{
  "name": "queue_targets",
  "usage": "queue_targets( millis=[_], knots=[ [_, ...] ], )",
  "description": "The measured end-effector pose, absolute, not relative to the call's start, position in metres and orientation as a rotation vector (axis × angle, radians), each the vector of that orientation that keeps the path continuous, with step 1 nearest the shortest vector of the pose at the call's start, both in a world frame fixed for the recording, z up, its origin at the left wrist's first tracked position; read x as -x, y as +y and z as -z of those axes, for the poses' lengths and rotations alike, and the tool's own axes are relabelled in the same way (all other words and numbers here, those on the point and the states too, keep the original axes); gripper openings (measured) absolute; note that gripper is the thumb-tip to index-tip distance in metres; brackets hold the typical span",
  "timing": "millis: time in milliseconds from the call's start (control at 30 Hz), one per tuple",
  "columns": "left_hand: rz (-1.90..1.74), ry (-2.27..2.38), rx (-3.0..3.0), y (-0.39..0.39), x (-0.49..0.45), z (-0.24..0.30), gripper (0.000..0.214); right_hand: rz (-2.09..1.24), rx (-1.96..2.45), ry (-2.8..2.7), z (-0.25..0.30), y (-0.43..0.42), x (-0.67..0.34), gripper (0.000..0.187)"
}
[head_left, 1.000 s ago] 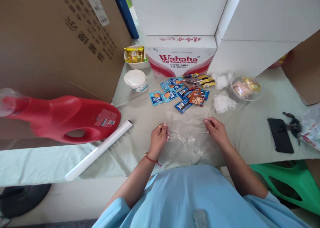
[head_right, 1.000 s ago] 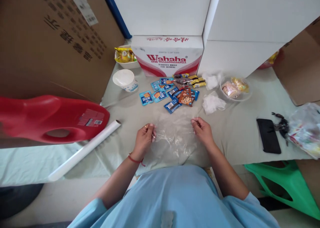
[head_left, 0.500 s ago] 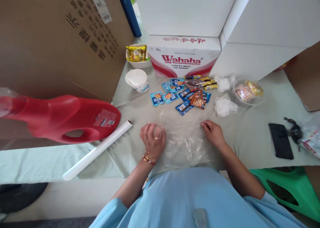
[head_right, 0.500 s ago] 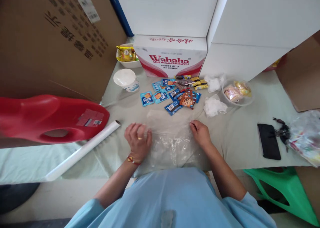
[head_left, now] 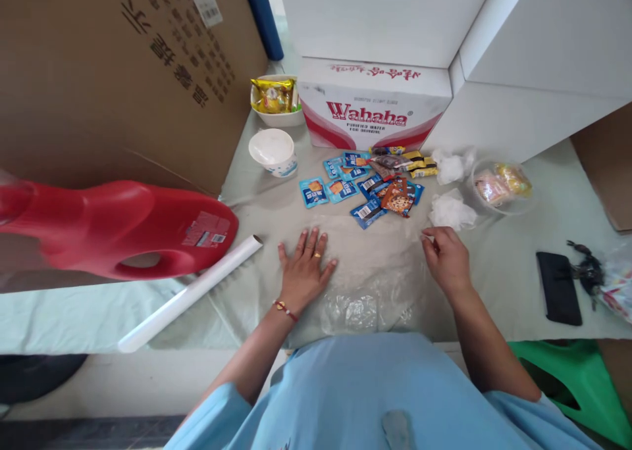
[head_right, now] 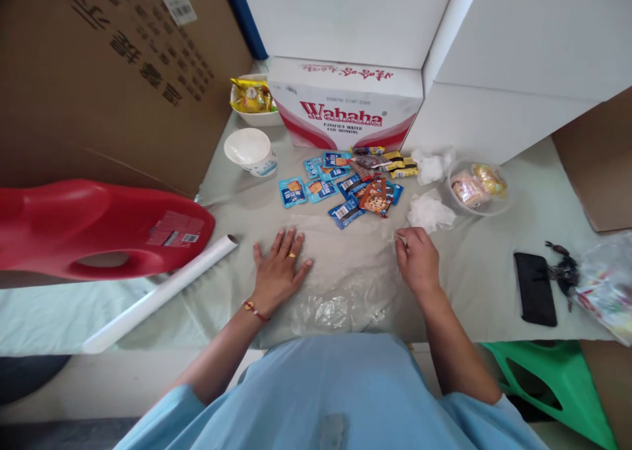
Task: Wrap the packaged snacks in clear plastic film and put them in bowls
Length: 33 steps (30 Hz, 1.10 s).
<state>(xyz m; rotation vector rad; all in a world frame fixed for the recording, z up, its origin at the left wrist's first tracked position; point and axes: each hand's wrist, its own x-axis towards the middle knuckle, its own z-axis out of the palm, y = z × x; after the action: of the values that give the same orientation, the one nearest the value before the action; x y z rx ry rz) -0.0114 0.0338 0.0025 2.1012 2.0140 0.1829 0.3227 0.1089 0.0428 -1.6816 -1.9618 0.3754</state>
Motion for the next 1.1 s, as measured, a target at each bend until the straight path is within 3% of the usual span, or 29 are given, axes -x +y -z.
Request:
queue_targets(
  millis=[167, 367, 567, 700, 800, 967, 1100],
  knots=[
    [-0.253, 1.967, -2.083, 0.035, 0.018, 0.002, 0.062, -0.627, 1.021, -2.389, -0.073, 0.097, -0.255, 0.022],
    [-0.587, 1.915, -1.977, 0.045, 0.046, 0.005, 0.052, -0.981, 0.316, -2.883, -0.027, 0.060, -0.197, 0.039],
    [-0.989, 2.117, -2.049, 0.122, 0.084, -0.037, 0.044, -1.106, 0.262, -2.828, -0.001, 0.058, -0.199, 0.039],
    [-0.881, 2.280, -2.033, 0.196, 0.111, -0.055, 0.050, -1.131, 0.259, -2.787, -0.002, 0.062, -0.196, 0.036],
    [-0.798, 2.264, -2.031, 0.226, 0.123, -0.055, 0.021, -1.129, 0.283, -2.762, -0.002, 0.061, -0.193, 0.035],
    [-0.751, 2.254, -2.116, 0.208, 0.110, -0.074, 0.035, -1.130, 0.306, -2.755, -0.002, 0.060, -0.194, 0.034],
    [-0.815, 2.178, -2.238, 0.147, 0.058, -0.122, 0.032, -1.097, 0.287, -2.765, -0.001, 0.061, -0.194, 0.034]
  ],
)
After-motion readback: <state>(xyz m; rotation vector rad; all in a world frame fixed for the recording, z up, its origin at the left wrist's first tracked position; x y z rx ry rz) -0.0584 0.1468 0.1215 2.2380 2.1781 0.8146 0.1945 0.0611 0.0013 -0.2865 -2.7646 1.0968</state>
